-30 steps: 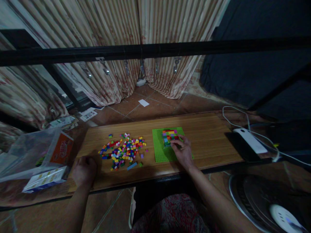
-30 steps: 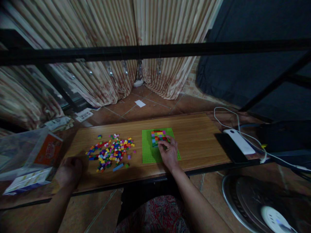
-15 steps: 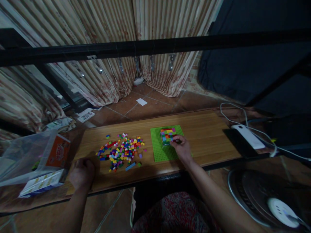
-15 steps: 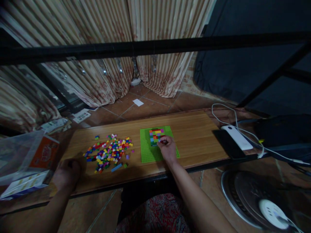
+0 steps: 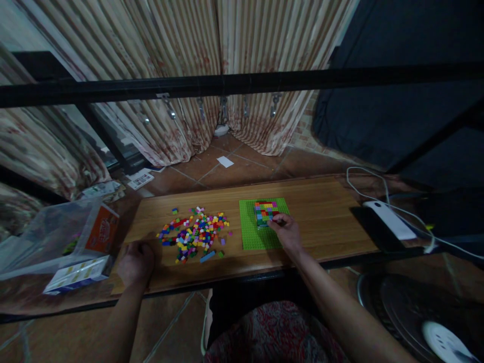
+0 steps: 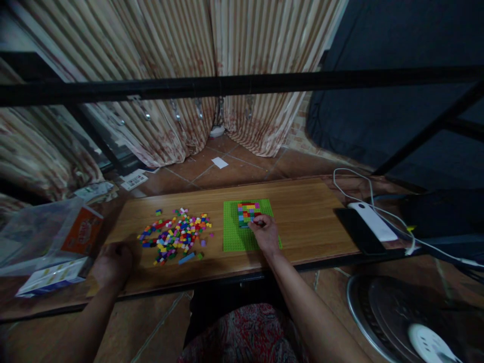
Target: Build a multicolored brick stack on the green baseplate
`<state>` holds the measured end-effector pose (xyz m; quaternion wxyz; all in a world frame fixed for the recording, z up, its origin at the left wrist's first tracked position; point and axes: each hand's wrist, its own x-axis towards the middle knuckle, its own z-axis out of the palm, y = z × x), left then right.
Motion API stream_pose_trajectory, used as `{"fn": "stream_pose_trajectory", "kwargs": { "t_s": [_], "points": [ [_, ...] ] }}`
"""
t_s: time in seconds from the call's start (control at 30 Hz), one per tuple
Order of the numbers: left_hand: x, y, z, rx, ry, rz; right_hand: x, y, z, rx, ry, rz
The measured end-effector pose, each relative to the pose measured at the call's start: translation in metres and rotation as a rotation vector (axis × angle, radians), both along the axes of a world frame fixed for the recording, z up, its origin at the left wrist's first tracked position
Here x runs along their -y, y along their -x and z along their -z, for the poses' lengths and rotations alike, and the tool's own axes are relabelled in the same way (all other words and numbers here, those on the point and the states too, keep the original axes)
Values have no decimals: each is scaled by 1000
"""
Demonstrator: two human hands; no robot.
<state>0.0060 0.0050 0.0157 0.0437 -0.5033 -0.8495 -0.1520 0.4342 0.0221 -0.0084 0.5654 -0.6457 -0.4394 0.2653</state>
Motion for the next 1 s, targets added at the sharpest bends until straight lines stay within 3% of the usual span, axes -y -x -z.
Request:
{"fn": "stream_pose_trajectory", "kwargs": {
  "t_s": [0.17,0.3,0.5,0.7,1.0],
  "points": [
    [-1,3,6,10,-22,-9,17,-5,-6,-143,-99,86],
    [0,3,9,10,-32,-12,31,-1,-15,-84,-144,167],
    [1,0,8,4,-35,-20,46,33,-32,148,-152,-70],
    [2,-3,5,42,-29,-30,54,74,-27,314,-43,-403],
    [3,-5,3,68,-19,-25,27,98,-23,620,-41,-504]
  ]
}}
